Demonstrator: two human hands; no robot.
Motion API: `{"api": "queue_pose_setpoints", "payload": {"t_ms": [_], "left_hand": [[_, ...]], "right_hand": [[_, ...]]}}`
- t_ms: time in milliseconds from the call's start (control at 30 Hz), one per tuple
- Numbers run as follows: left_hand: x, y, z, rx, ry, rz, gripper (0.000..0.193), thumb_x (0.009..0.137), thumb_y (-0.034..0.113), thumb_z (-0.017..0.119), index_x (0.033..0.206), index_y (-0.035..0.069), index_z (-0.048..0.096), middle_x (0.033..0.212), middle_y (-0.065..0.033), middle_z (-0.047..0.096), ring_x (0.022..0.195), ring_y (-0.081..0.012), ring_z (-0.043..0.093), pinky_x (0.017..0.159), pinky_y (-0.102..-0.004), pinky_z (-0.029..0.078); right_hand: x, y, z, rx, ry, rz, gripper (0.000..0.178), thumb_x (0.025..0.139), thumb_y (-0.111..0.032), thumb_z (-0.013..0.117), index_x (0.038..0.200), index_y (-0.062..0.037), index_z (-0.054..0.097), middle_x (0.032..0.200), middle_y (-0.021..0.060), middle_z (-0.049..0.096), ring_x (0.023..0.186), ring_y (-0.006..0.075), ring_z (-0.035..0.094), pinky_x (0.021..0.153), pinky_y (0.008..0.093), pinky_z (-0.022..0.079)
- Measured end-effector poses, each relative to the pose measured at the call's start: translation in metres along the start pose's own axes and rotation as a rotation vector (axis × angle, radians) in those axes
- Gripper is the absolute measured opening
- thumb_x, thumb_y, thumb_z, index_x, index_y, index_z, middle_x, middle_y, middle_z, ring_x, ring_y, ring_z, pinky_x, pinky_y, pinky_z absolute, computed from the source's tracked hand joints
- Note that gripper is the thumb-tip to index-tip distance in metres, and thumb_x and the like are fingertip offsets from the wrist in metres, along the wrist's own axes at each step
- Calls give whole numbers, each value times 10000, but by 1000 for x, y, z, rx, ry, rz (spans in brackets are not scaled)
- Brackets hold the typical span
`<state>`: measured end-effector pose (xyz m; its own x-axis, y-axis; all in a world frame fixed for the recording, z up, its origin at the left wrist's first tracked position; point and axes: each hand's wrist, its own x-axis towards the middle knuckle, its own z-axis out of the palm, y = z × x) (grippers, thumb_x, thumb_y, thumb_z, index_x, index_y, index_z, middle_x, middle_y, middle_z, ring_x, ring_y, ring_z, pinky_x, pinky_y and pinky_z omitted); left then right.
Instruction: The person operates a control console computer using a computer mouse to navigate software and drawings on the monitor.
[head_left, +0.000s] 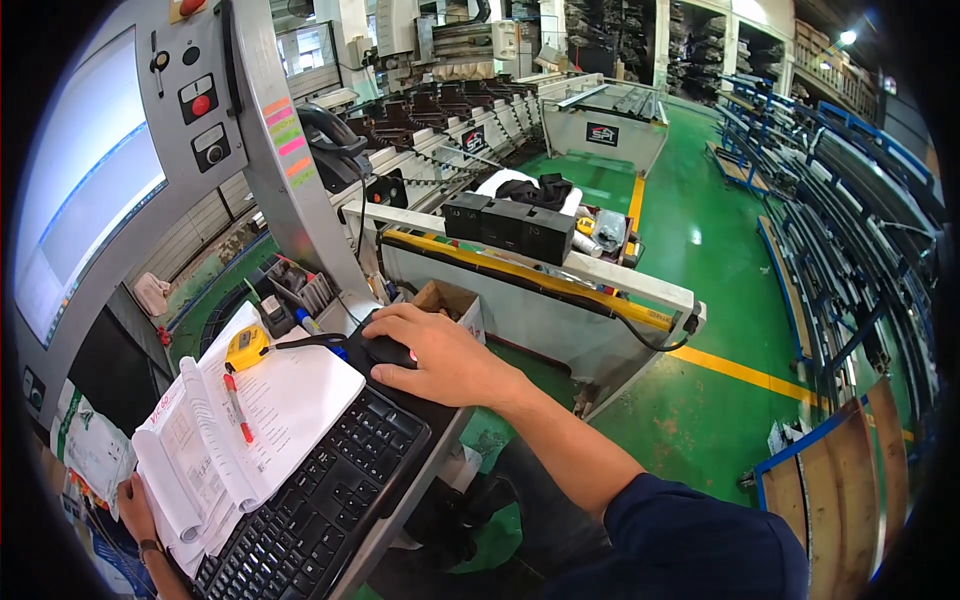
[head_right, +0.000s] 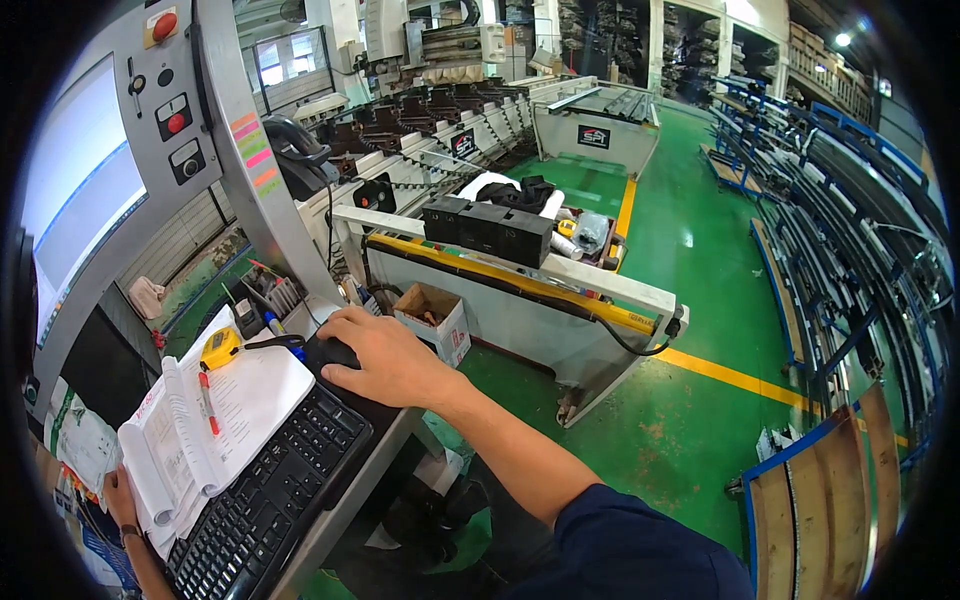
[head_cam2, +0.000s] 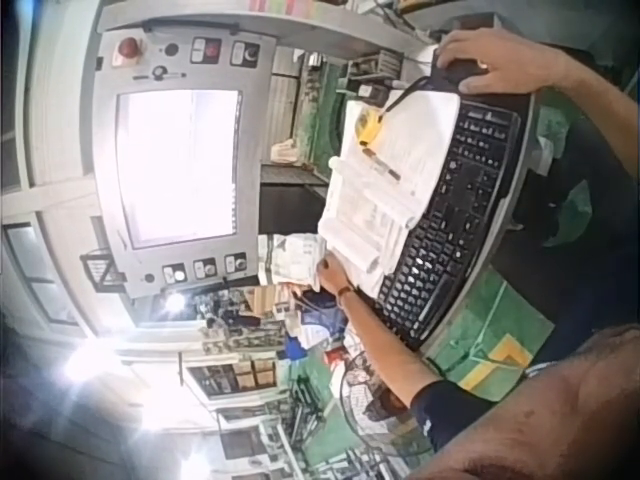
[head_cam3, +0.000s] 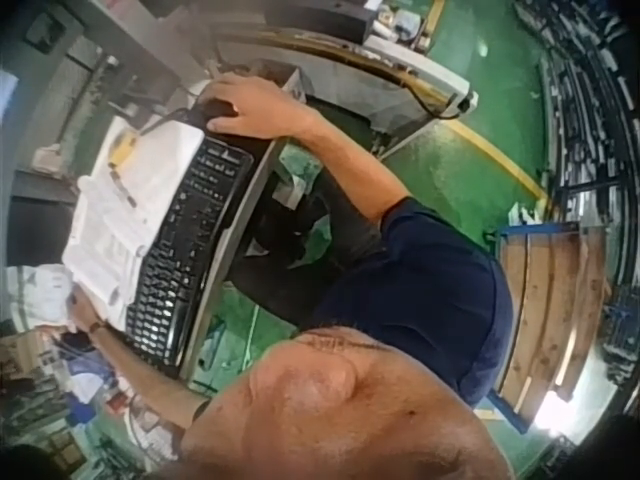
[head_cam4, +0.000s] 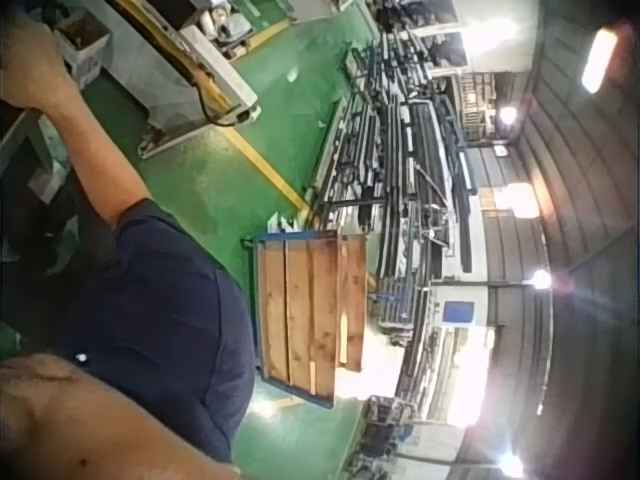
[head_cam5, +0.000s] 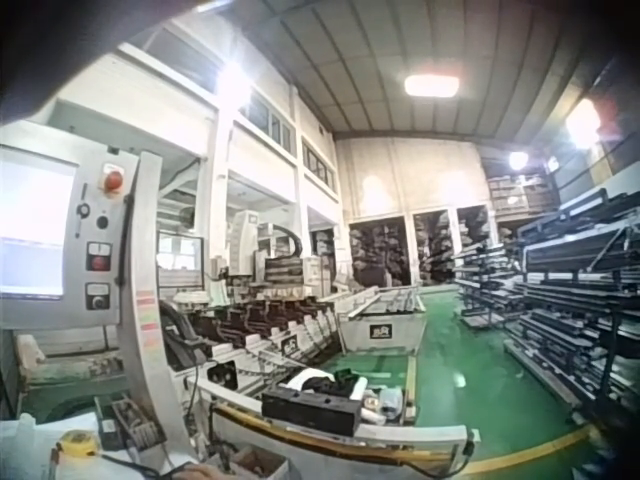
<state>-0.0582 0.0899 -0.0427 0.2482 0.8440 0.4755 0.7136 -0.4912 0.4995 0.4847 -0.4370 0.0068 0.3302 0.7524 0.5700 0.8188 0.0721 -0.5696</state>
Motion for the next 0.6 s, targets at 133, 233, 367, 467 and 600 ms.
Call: {"api": "queue_pose_setpoints", "payload": {"t_ms": [133, 233, 367, 467, 600], "left_hand": [[1, -2, 0, 37, 2, -18, 515, 1111, 431, 626, 1169, -72, 716, 1075, -176, 755, 972, -284, 685, 953, -414, 525], [1, -2, 0, 21, 10, -19, 512, 1111, 425, 628, 1164, -77, 715, 1063, -177, 754, 961, -284, 683, 947, -411, 526], [0, 1, 0, -13, -8, 5, 510, 1111, 419, 631, 1157, -82, 711, 1057, -179, 752, 951, -276, 680, 935, -406, 527], [-2, 5, -1, -22, 0, 10, 509, 1111, 416, 633, 1149, -86, 708, 1051, -177, 750, 942, -268, 677, 924, -402, 528], [-3, 6, -2, 9, 2, 5, 509, 1110, 418, 636, 1150, -84, 708, 1052, -174, 749, 945, -268, 675, 927, -401, 526]], "right_hand": [[1, 0, 0, -2, 5, 3, 476, 952, -303, 753, 1322, -12, 680, 1361, 183, 646, 1216, 420, 659, 1053, 502, 533], [0, 0, 0, -14, 3, 2, 474, 953, -303, 749, 1321, -12, 682, 1363, 182, 649, 1218, 420, 660, 1053, 503, 533], [0, 0, 0, -9, -1, 16, 475, 954, -306, 743, 1320, -10, 682, 1365, 184, 651, 1218, 421, 660, 1054, 503, 533], [0, 1, 1, -5, 10, 2, 477, 954, -309, 738, 1319, -8, 681, 1366, 185, 650, 1219, 422, 660, 1056, 503, 532], [1, 2, 2, -15, 26, -28, 477, 952, -308, 743, 1317, -7, 681, 1362, 185, 651, 1213, 422, 662, 1054, 506, 533]]}}
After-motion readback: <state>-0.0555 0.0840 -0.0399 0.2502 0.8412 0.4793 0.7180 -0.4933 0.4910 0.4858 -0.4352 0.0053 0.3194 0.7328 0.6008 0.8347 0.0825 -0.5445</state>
